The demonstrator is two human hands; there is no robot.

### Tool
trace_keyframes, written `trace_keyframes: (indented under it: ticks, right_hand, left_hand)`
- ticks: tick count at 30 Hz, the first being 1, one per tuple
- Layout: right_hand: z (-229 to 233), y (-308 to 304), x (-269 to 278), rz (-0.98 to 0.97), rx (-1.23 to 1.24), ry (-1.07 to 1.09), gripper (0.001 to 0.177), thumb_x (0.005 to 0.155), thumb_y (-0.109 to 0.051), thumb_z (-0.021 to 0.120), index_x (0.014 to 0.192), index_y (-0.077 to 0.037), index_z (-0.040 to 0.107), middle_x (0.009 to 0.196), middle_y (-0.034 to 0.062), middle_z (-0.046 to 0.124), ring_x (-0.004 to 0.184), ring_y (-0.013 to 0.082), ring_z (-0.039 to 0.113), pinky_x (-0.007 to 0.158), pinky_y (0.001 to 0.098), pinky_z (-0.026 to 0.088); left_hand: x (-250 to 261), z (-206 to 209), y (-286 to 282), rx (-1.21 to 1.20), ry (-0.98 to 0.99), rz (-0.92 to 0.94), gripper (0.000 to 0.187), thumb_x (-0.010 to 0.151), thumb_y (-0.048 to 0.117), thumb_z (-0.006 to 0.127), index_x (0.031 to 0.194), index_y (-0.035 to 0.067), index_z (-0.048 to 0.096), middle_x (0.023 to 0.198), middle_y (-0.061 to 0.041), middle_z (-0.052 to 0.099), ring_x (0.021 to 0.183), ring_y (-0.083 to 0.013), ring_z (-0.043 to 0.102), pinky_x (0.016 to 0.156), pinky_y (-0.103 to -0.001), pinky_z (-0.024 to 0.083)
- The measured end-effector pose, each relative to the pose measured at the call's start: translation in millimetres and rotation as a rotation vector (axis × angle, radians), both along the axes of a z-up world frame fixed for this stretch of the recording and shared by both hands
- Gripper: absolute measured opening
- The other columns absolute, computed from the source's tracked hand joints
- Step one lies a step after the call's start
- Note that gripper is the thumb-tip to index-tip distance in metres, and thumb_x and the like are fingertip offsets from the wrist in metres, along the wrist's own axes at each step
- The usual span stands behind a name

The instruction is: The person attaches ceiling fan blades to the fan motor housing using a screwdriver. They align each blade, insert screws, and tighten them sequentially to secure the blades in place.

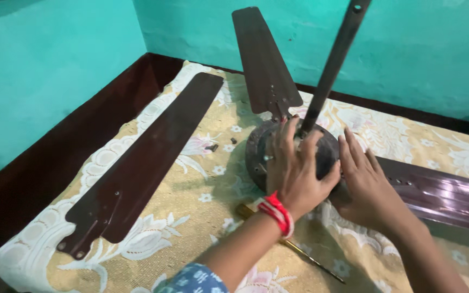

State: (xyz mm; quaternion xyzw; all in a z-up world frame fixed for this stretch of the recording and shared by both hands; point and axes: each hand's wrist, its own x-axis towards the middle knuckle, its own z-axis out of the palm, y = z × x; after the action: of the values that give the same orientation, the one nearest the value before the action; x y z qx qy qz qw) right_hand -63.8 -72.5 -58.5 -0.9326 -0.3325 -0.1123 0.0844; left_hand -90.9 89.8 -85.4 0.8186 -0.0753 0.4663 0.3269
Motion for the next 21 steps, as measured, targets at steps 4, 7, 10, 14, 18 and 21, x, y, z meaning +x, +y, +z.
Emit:
trace_keyframes:
  ticks: [4,7,10,14,18,21]
  right_hand:
    - [14.8,40.7,-15.0,0.192,0.249,-0.102,0.113,0.058,-0.011,0.07,0.155,0.009,0.015,0.162,0.0357,0.018,0.151,0.044,0.021,0.121,0.0476,0.024]
    - [14.2,83.5,-14.7,0.218,0.147,-0.136,0.091,0.07,-0.004,0.068,0.151,0.013,0.029,0.156,0.0344,0.031,0.147,0.0464,0.028,0.121,0.0511,0.025]
    - [0.7,129.8,-7.3,0.4,0.079,-0.323,0.064,0.081,0.001,0.063,0.143,0.009,0.047,0.156,0.026,0.045,0.151,0.0395,0.039,0.122,0.0469,0.031]
    - [-16.3,166.1,9.3,0.406,0.079,-0.112,0.063,0.073,-0.005,0.063,0.135,0.003,0.058,0.151,0.02,0.053,0.143,0.0321,0.045,0.109,0.0415,0.044]
    - [-26.5,205.2,41.2,0.269,-0.085,-0.056,0.058,0.076,-0.018,0.069,0.13,0.0,0.062,0.142,0.019,0.058,0.131,0.0309,0.054,0.098,0.0414,0.05]
    - [-28.6,222.7,57.6,0.116,-0.409,0.082,0.044,0.083,-0.022,0.068,0.125,-0.01,0.065,0.12,0.0166,0.07,0.113,0.0314,0.068,0.093,0.0418,0.055]
  left_hand:
    - [15.1,-18.0,60.8,-0.019,-0.039,0.062,0.052,0.107,0.029,0.051,0.15,0.006,0.036,0.167,-0.027,0.03,0.162,-0.0441,0.025,0.132,-0.067,0.013]
    - [34.9,-27.5,136.4,0.062,0.158,0.282,0.069,0.104,0.033,0.053,0.162,0.006,0.027,0.17,-0.021,0.025,0.16,-0.0403,0.02,0.127,-0.066,0.013]
    - [35.5,-44.9,197.5,0.101,0.318,0.404,0.076,0.097,0.034,0.056,0.16,0.004,0.026,0.166,-0.019,0.028,0.156,-0.0383,0.021,0.122,-0.064,0.012]
    - [33.9,-71.8,224.9,0.139,0.479,0.455,0.075,0.096,0.034,0.058,0.158,0.004,0.027,0.163,-0.02,0.032,0.153,-0.0364,0.022,0.121,-0.063,0.011]
    - [42.5,-85.4,224.5,0.15,0.484,0.456,0.07,0.096,0.031,0.056,0.157,0.004,0.033,0.16,-0.019,0.037,0.154,-0.0352,0.025,0.122,-0.061,0.013]
    - [43.8,-91.0,219.4,0.198,0.556,0.47,0.066,0.096,0.031,0.056,0.153,0.003,0.037,0.157,-0.019,0.041,0.152,-0.0333,0.027,0.122,-0.06,0.013]
